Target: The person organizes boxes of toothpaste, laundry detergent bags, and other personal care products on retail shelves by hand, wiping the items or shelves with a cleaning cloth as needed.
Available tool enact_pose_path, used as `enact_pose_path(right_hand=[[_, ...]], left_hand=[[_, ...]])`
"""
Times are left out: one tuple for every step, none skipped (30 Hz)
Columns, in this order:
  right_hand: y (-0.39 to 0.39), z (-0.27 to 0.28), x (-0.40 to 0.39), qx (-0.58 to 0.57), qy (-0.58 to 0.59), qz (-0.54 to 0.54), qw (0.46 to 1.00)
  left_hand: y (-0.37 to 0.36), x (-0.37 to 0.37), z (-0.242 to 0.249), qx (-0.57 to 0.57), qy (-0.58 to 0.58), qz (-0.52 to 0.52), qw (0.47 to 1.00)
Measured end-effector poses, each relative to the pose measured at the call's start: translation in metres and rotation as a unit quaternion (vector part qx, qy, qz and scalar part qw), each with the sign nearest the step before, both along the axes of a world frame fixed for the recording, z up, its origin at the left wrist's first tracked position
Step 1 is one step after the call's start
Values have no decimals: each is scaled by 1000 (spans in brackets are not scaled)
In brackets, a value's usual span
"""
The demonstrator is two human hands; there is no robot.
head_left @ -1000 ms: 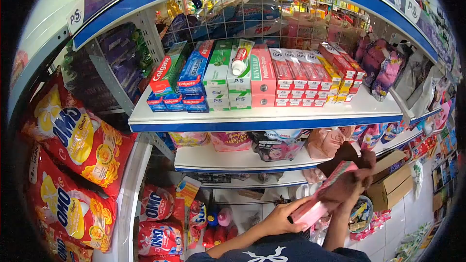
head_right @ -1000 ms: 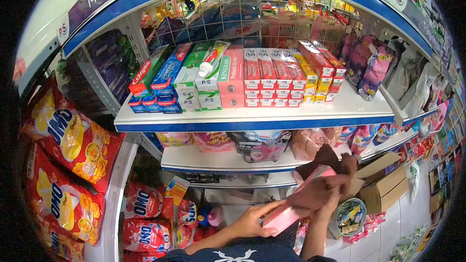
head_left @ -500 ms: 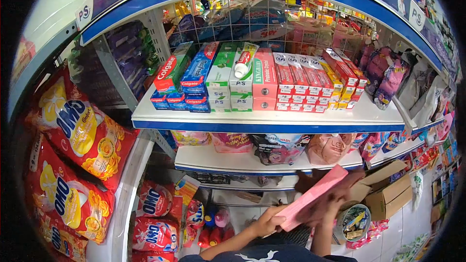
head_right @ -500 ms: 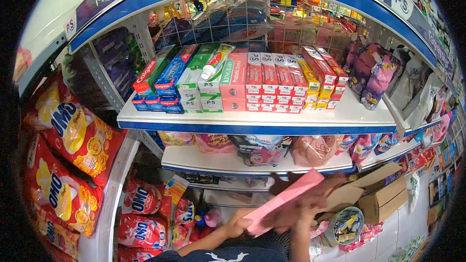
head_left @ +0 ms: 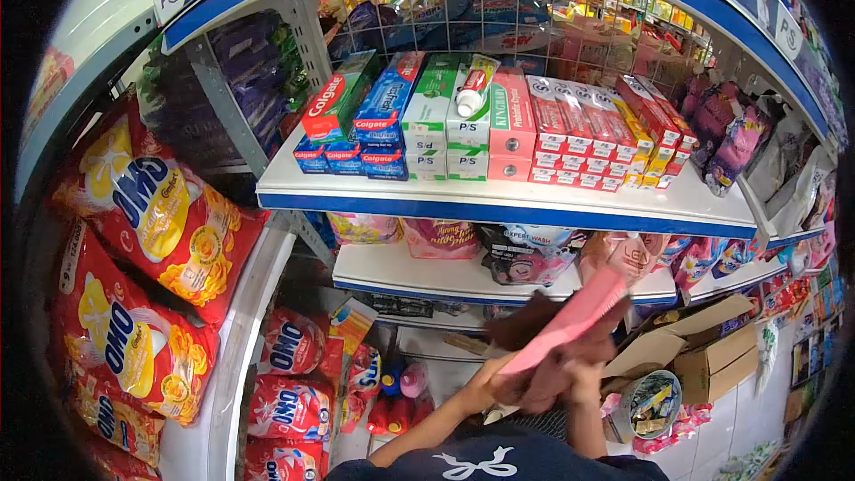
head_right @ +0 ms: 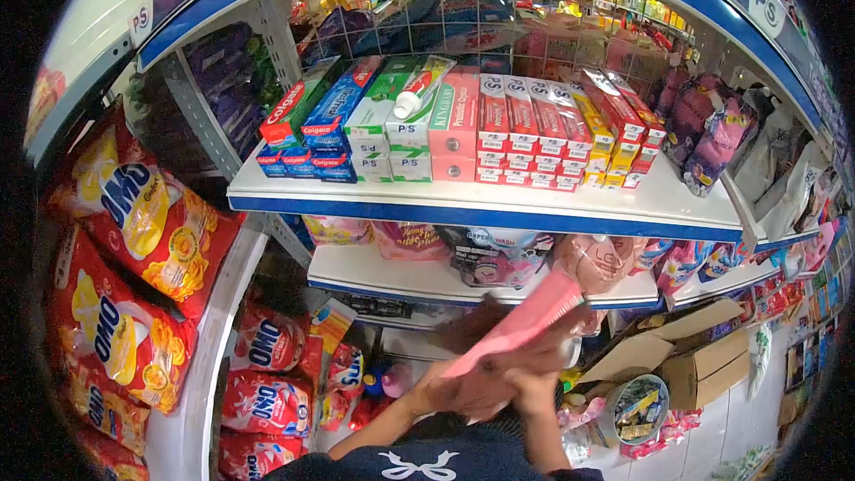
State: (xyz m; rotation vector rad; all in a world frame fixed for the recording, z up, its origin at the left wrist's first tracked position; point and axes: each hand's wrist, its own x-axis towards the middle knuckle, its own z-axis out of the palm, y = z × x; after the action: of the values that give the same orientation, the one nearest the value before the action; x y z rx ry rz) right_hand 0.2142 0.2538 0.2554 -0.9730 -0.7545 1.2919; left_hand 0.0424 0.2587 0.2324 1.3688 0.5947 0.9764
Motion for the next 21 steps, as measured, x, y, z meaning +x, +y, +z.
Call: enact_pose_path(right_hand=[[8, -19, 19, 14, 79, -52, 995], [16, 2, 20, 61, 92, -98, 989], [21, 5, 31, 71, 116, -128, 983], [22, 7, 41, 79, 88, -120, 986], [23, 9, 45, 88, 62, -112, 988], [22, 12, 43, 94, 41, -139, 985], [23, 35, 31, 101, 19, -166, 981], [23, 48, 24, 106, -3, -194, 975], [26, 42, 29, 90, 28, -178, 979], [32, 32, 38, 75, 58, -161, 982], [36, 32, 40, 61, 88, -143, 984], [38, 34, 39, 74, 90, -116, 986], [39, 37, 32, 62, 85, -140, 985], [39, 39, 23, 49, 80, -166, 982], [39, 40, 11, 38, 77, -191, 978], [34, 45, -6, 53, 88, -173, 980], [26, 48, -19, 72, 91, -104, 988], [17, 33, -21, 71, 39, -35, 996], [9, 48, -30, 35, 101, 82, 991], [4, 37, -34, 46, 18, 118, 992], [0, 26, -36, 59, -65, 153, 984]], left_hand=[[-4, -4, 8, -151, -81, -67, 983], [-8, -3, 2, -163, -112, -98, 975], [-12, -6, -1, -197, -114, -133, 965], [-14, -4, 3, -212, -121, -159, 957], [-15, 0, 6, -227, -128, -184, 948], [-16, 3, 7, -215, -111, -144, 960], [-18, 7, 6, -202, -94, -104, 969], [-21, 9, 7, -190, -77, -64, 977], [-21, 7, 18, -130, 24, -40, 990], [-19, 2, 34, -67, 123, -14, 990], [-17, -1, 43, -4, 220, 12, 975], [-18, 0, 33, 36, 222, 45, 973], [-19, -2, 27, 17, 208, 55, 976], [-20, -6, 24, -1, 195, 65, 979], [-20, -8, 20, -18, 182, 75, 980], [-22, -6, 14, -105, 53, 64, 991], [-22, -5, 10, -97, 32, 77, 992], [-20, -4, 6, -88, 11, 90, 992], [-20, -5, 3, -80, -9, 101, 992], [-21, -13, 3, -127, 31, 95, 987], [-16, -12, -26, -96, -3, 153, 984]])
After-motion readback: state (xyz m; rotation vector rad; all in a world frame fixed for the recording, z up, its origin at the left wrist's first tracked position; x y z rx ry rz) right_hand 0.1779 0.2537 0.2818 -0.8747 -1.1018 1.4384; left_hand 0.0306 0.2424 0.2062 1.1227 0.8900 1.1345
